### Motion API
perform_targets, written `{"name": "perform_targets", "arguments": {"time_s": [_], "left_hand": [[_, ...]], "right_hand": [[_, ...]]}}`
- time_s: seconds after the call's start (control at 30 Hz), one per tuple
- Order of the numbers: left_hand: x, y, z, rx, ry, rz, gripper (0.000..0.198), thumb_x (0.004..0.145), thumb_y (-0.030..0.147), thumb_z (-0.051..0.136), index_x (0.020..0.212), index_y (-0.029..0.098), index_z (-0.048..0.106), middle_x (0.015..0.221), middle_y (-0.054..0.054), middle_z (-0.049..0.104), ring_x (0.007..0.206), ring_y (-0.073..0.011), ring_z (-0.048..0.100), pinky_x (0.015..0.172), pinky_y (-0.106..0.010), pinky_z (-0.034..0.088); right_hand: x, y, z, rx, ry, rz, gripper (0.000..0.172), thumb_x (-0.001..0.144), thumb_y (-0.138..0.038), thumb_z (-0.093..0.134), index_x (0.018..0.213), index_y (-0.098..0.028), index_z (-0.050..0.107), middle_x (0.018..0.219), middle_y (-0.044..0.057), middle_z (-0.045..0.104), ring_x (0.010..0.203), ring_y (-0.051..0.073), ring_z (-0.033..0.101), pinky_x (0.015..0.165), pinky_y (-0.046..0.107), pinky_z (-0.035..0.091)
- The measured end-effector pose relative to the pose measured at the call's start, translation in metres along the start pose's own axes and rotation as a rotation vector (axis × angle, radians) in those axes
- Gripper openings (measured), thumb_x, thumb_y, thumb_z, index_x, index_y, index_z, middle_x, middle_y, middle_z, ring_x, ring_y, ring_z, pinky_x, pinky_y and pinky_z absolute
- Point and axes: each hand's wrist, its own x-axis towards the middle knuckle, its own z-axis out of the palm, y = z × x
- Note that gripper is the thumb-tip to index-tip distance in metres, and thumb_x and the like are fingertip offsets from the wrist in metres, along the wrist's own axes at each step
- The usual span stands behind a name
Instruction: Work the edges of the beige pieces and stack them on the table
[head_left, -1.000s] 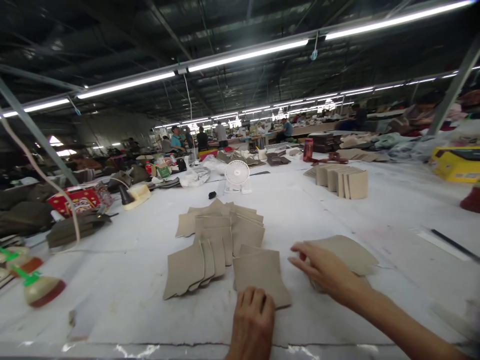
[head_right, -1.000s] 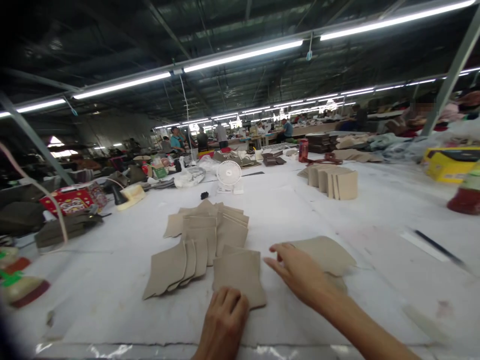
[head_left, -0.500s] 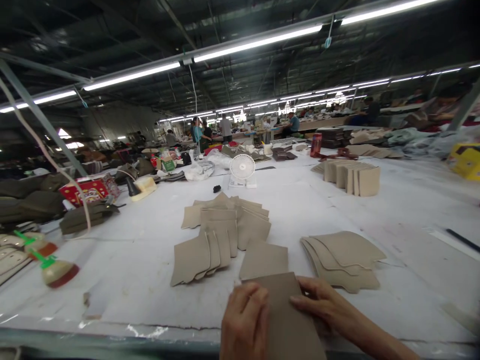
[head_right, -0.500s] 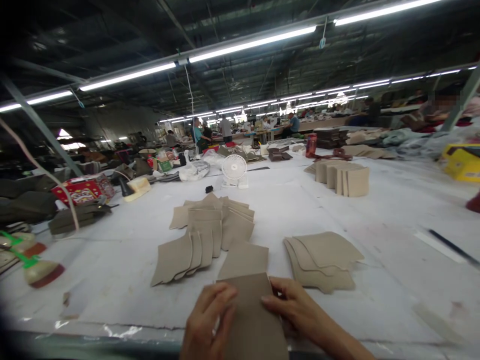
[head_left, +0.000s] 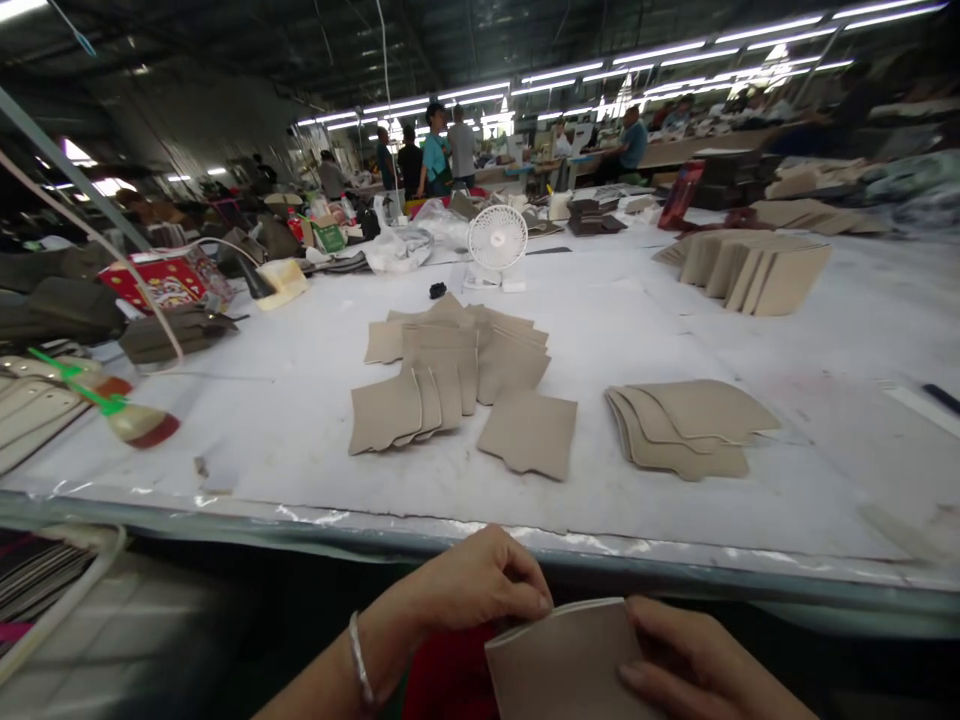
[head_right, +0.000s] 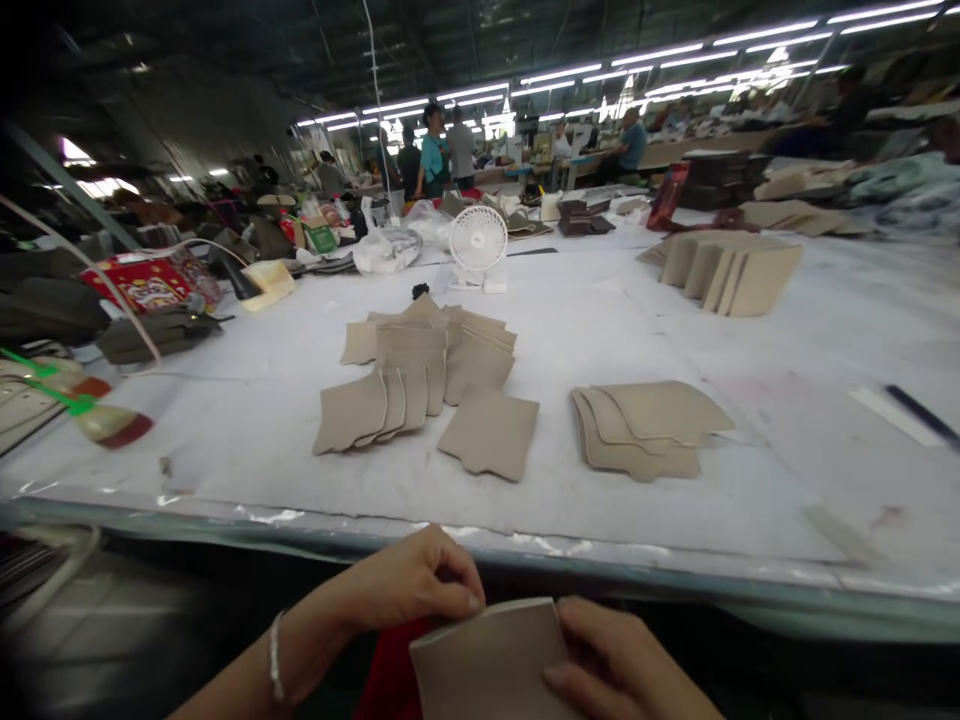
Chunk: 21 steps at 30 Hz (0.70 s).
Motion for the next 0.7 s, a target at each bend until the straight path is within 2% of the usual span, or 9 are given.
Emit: {"name": "perform_targets", "arguments": {"time_s": [0.03,0.1,0.17,0.23,0.33,0.5,0.6,0.7], "left_hand": [[0.001,-0.001,0.001,-0.014,-0.009,0.002,0.023,0.068,0.024,0.067,0.081,0.009,0.077,0.062,0.001,0.058,0.057,-0.0079,0.044,0.053,-0.020,0.032],[0.002,-0.001,0.004,-0.035,-0.010,0.005,0.023,0.067,0.024,0.067,0.081,0.009,0.077,0.062,0.000,0.059,0.059,-0.0084,0.046,0.055,-0.020,0.034],[0.003,0.002,0.006,-0.048,-0.012,0.014,0.022,0.067,0.023,0.067,0.080,0.009,0.077,0.060,0.002,0.057,0.057,-0.0078,0.044,0.053,-0.019,0.033],[0.003,0.006,0.008,-0.053,0.001,0.030,0.020,0.067,0.022,0.065,0.078,0.010,0.076,0.057,0.003,0.054,0.054,-0.0065,0.040,0.052,-0.019,0.031],[0.003,0.008,0.009,-0.068,0.029,0.045,0.016,0.067,0.021,0.064,0.074,0.011,0.075,0.056,0.005,0.050,0.052,-0.0053,0.036,0.052,-0.018,0.029],[0.003,0.006,0.012,-0.100,0.050,0.049,0.014,0.065,0.019,0.063,0.070,0.010,0.072,0.055,0.005,0.048,0.053,-0.0057,0.036,0.052,-0.019,0.029],[0.005,0.006,0.016,-0.046,0.069,0.055,0.015,0.063,0.019,0.059,0.068,0.010,0.070,0.057,0.003,0.052,0.056,-0.0080,0.040,0.053,-0.020,0.030],[0.006,0.004,0.022,0.015,0.076,0.037,0.014,0.058,0.017,0.056,0.064,0.011,0.067,0.055,0.003,0.049,0.055,-0.0089,0.039,0.050,-0.021,0.028]], "right_hand": [[-0.003,0.001,-0.001,-0.180,0.097,-0.077,0.023,0.097,-0.041,0.059,0.110,-0.022,0.065,0.096,0.004,0.060,0.080,0.022,0.059,0.069,0.026,0.049],[-0.005,-0.002,-0.001,-0.461,0.228,-0.272,0.028,0.098,-0.028,0.054,0.127,-0.029,0.056,0.111,0.004,0.055,0.090,0.020,0.059,0.078,0.026,0.050],[0.000,-0.012,0.001,-0.620,0.221,-0.419,0.031,0.098,-0.020,0.052,0.127,-0.030,0.053,0.116,0.004,0.050,0.097,0.021,0.056,0.081,0.028,0.050],[0.008,-0.022,0.007,-0.721,0.176,-0.495,0.022,0.097,-0.014,0.048,0.115,-0.025,0.056,0.107,0.005,0.051,0.092,0.023,0.054,0.077,0.033,0.048],[0.019,-0.028,0.016,-0.811,0.179,-0.560,0.017,0.095,-0.008,0.044,0.103,-0.020,0.054,0.097,0.005,0.052,0.083,0.026,0.049,0.073,0.039,0.040],[0.026,-0.024,0.022,-0.833,0.208,-0.628,0.017,0.100,-0.005,0.042,0.101,-0.017,0.054,0.092,0.004,0.051,0.079,0.025,0.044,0.072,0.038,0.029],[0.027,-0.024,0.021,-0.803,0.225,-0.612,0.016,0.099,-0.006,0.044,0.095,-0.017,0.055,0.089,0.004,0.051,0.079,0.025,0.043,0.072,0.038,0.027],[0.028,-0.025,0.019,-0.786,0.179,-0.592,0.015,0.094,-0.005,0.048,0.086,-0.017,0.053,0.085,0.001,0.050,0.077,0.023,0.044,0.070,0.037,0.026]]}}
